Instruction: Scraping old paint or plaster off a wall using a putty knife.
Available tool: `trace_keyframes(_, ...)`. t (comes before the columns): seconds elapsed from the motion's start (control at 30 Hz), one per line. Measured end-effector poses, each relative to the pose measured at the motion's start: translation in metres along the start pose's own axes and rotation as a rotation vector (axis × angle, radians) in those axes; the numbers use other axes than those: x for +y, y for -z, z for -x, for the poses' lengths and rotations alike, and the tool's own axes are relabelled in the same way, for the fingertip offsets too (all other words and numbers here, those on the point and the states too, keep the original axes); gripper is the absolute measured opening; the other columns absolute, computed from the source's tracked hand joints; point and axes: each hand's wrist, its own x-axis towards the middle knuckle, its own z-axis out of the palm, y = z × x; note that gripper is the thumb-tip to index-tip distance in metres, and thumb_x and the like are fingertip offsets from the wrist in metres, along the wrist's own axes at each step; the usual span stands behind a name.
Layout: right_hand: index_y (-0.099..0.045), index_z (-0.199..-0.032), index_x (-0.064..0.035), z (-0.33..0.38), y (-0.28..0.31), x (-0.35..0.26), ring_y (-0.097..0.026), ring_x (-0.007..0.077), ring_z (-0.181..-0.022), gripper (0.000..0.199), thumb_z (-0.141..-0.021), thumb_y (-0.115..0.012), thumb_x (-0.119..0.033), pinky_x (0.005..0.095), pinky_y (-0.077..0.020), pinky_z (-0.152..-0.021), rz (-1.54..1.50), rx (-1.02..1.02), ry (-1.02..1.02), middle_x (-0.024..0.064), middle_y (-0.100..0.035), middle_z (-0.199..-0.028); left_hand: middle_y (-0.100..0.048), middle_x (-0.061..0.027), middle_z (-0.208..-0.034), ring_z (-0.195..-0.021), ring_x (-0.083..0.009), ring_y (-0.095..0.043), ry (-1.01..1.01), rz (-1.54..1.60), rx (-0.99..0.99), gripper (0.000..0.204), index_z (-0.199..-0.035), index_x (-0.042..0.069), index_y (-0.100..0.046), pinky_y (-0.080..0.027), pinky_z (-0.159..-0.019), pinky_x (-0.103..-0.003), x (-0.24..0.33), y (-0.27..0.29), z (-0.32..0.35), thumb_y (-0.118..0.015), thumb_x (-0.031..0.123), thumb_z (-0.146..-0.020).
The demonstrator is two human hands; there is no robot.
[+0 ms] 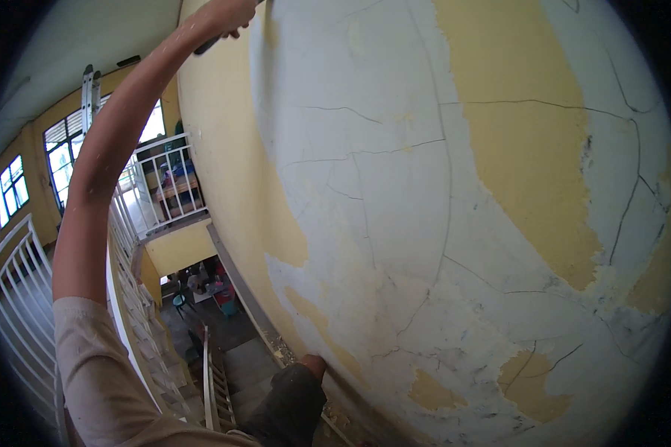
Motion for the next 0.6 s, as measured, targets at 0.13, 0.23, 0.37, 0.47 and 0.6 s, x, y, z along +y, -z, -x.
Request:
trace_keyframes(0.13,-0.052,-0.114,-0.0035,0.008,0.002,-0.014,-0.049,0.0127,-0.058,0.038,-0.093,-0.047,-0.034,0.0301,-0.0422,-0.053,-0.06,0.08,-0.043,0.0041,-0.053,-0.076,-0.062,-0.0238,-0.068,-0.058,-0.0288,-0.063,0.201,0.035,-0.097,0.027,-0.084,-0.016,-0.058,-0.051,-0.051,-0.038,0.002,-0.003,-0.003,-0.042,0.005,-0.083)
trace_keyframes(0.23,-0.052,-0.115,-0.0032,0.01,0.006,-0.021,-0.05,0.0146,-0.062,0.038,-0.093,-0.047,-0.034,0.031,-0.0434,-0.056,-0.009,0.039,-0.064,0.005,-0.054,-0.08,-0.062,-0.0223,-0.069,-0.06,-0.028,-0.062,0.0,-0.081,-0.049,0.026,-0.082,-0.015,-0.059,-0.05,-0.052,-0.039,-0.002,-0.013,-0.006,-0.042,0.005,-0.082)
trace_keyframes(0.37,-0.051,-0.116,-0.0027,0.011,0.007,-0.018,-0.053,0.0171,-0.067,0.039,-0.092,-0.047,-0.034,0.0324,-0.045,-0.06,0.038,-0.017,-0.11,0.0062,-0.055,-0.086,-0.062,-0.0228,-0.07,-0.06,-0.0282,-0.062,0.006,-0.064,-0.002,0.026,-0.084,-0.015,-0.059,-0.049,-0.052,-0.039,-0.006,-0.016,-0.009,-0.042,0.005,-0.082)
trace_keyframes(0.47,-0.051,-0.116,-0.0031,0.013,0.003,-0.014,-0.053,0.0174,-0.069,0.037,-0.092,-0.048,-0.031,0.0324,-0.0454,-0.061,0.041,0.018,-0.083,0.0065,-0.055,-0.087,-0.062,-0.0241,-0.072,-0.062,-0.0281,-0.063,0.075,0.121,0.045,0.024,-0.085,-0.015,-0.059,-0.049,-0.052,-0.039,-0.002,-0.009,-0.009,-0.043,0.004,-0.082)
trace_keyframes(0.6,-0.052,-0.112,-0.0029,0.015,0.002,-0.026,-0.051,0.0155,-0.065,0.033,-0.091,-0.048,-0.028,0.0316,-0.045,-0.059,0.054,0.004,-0.107,0.0053,-0.054,-0.082,-0.062,-0.0228,-0.075,-0.064,-0.0273,-0.062,0.054,-0.077,-0.12,0.023,-0.088,-0.013,-0.059,-0.049,-0.053,-0.038,0.003,0.01,-0.009,-0.045,0.004,-0.083)
